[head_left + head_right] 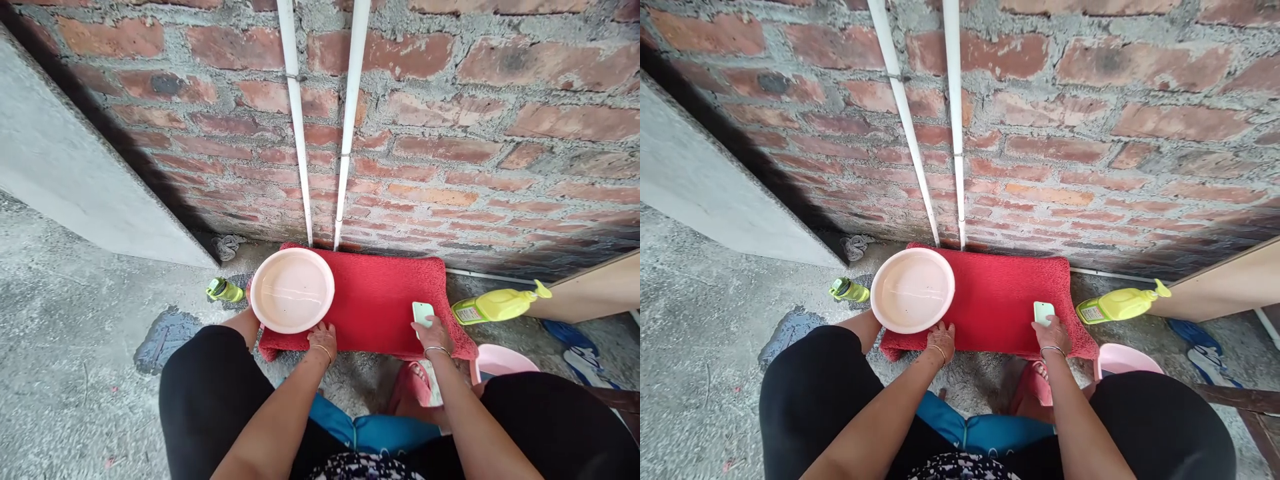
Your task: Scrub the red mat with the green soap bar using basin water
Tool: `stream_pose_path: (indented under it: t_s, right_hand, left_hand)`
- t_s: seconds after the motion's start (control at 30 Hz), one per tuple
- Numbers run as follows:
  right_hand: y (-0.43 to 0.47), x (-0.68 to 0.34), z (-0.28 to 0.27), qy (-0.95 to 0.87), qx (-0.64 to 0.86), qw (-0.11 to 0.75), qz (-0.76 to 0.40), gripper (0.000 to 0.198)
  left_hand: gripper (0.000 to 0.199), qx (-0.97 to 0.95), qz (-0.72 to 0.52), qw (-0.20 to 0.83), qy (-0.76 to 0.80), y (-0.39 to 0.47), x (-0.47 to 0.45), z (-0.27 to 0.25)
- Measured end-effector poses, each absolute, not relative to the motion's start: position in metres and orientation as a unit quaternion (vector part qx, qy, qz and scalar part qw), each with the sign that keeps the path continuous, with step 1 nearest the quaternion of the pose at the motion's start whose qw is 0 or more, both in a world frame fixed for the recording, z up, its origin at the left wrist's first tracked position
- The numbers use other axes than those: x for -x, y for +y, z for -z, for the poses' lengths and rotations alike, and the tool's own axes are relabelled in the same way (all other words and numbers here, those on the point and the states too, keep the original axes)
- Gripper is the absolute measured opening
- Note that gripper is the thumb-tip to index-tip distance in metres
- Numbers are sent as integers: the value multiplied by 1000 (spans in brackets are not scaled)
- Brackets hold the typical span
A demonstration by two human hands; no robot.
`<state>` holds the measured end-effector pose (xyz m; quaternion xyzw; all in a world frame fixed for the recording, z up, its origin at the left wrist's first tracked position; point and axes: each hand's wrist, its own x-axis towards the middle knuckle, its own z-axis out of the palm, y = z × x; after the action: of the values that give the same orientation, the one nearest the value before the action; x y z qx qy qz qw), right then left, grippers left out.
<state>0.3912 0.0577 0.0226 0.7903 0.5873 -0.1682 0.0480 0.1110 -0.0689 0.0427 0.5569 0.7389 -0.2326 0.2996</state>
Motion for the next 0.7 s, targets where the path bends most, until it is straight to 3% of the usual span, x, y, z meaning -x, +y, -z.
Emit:
stream_pose_path:
  t_s: [0.17, 0.37, 0.53, 0.7]
  right_hand:
    - [37, -330, -31, 741, -647, 4, 179, 47]
    - [14, -225, -43, 886, -409, 101, 194, 39]
    - [26, -199, -43, 870, -434, 126, 199, 42]
    - [44, -257, -34, 790, -574, 105, 187, 47]
  left_hand:
    - [61, -557, 214, 331, 731, -65, -96, -54]
    - [43, -537, 219, 378, 722, -65, -80, -60]
    - [49, -520, 225, 403, 719, -70, -75, -55]
    - [48, -514, 229, 407, 720, -70, -75, -48]
